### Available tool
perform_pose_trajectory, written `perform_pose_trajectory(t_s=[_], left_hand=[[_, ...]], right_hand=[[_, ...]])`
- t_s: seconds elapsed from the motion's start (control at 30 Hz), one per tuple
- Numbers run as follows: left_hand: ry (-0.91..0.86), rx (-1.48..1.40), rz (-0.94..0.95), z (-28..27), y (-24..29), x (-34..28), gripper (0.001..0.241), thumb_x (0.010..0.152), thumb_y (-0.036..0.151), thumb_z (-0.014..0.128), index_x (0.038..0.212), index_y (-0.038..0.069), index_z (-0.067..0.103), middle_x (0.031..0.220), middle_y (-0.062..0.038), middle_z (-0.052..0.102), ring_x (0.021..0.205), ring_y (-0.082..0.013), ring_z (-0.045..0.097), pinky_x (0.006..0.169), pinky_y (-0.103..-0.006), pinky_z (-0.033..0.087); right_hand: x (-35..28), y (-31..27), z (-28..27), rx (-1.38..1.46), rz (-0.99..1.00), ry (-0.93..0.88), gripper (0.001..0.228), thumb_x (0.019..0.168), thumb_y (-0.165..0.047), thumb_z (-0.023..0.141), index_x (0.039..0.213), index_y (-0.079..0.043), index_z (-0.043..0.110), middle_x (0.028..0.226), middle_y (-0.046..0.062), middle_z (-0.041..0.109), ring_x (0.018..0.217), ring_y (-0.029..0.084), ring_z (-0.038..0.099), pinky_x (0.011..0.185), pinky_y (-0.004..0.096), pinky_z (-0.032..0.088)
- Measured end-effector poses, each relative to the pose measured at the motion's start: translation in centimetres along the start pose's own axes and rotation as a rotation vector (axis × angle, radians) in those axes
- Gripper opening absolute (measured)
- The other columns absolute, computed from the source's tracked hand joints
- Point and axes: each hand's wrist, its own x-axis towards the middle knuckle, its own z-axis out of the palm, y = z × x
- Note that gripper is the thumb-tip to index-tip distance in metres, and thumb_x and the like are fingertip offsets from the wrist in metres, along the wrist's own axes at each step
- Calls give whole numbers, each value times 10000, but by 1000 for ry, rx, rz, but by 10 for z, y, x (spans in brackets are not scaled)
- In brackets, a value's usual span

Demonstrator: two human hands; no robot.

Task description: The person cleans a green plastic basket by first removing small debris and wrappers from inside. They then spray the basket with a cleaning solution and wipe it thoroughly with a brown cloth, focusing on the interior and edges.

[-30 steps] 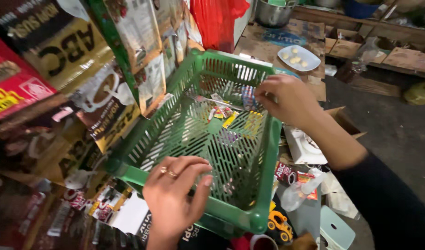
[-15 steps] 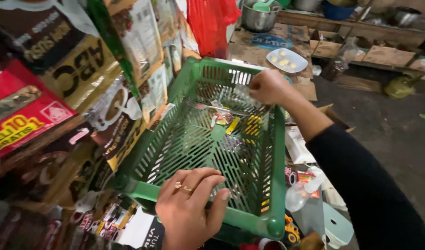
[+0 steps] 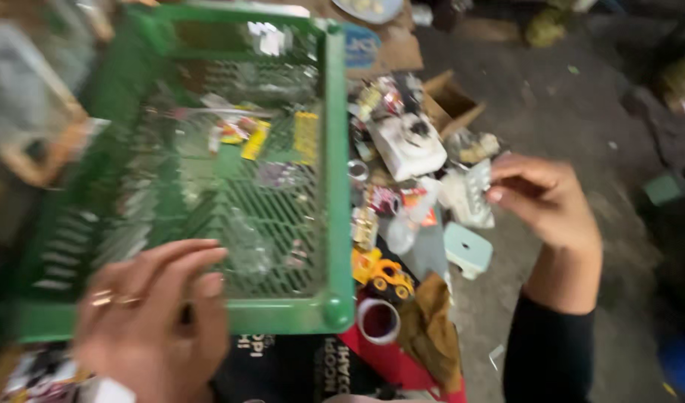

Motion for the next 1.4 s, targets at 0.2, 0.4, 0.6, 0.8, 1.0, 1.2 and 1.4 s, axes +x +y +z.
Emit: perform_pose_trajectory(t_s=[0.2,0.4,0.6,0.8,1.0,1.2,1.4], left_hand=[[-39,24,26,13,-5,-15,219,1148,205,563,1117,97,751,1145,-28,744,928,-181,702,884,-272,517],[64,-21,7,16,4,-13,248,1140,234,558,1104,99,764,1094,-31,740,911,-201,703,834,-283,492],[159,-61,-7,9,16,-2,213,1103,170,569,1008,122,753,998,-18,740,861,-214,680,811,-306,503],[168,-60,-24,2,17,6,98,867,182,693,924,122,744,987,-9,740,853,-245,667,785,-361,509],[193,-117,-8,-6,12,6,128,810,180,758,918,121,721,980,4,734,870,-237,672,793,-363,515],[187,-156,-4,-10,5,2,139,782,185,772,889,132,701,962,17,723,866,-232,678,777,-373,505],[182,-208,23,-11,0,3,170,784,207,779,910,127,699,976,16,720,875,-225,678,771,-375,513]], right_hand=[[-112,213,3,30,516,491,389,905,-73,752,1266,-11,620,941,63,724,760,125,674,644,291,548],[-171,334,84,-433,684,362,374,813,-232,851,1108,-52,710,853,130,752,751,184,690,708,313,549],[-91,216,87,-562,146,812,146,940,-164,742,1005,-35,722,1001,93,727,863,184,676,707,316,514],[51,-19,93,-451,-465,320,103,1021,-29,680,1119,-2,694,1082,124,702,965,229,683,872,341,541],[191,-90,195,-581,-588,-369,157,873,-156,751,994,-57,743,921,157,715,884,367,691,765,453,544],[269,-44,253,-899,-534,-633,215,720,-156,794,891,-48,722,840,181,705,840,406,673,724,489,531],[291,-22,253,-777,-425,-728,254,665,-28,678,919,-30,693,818,163,709,802,347,699,726,445,551]])
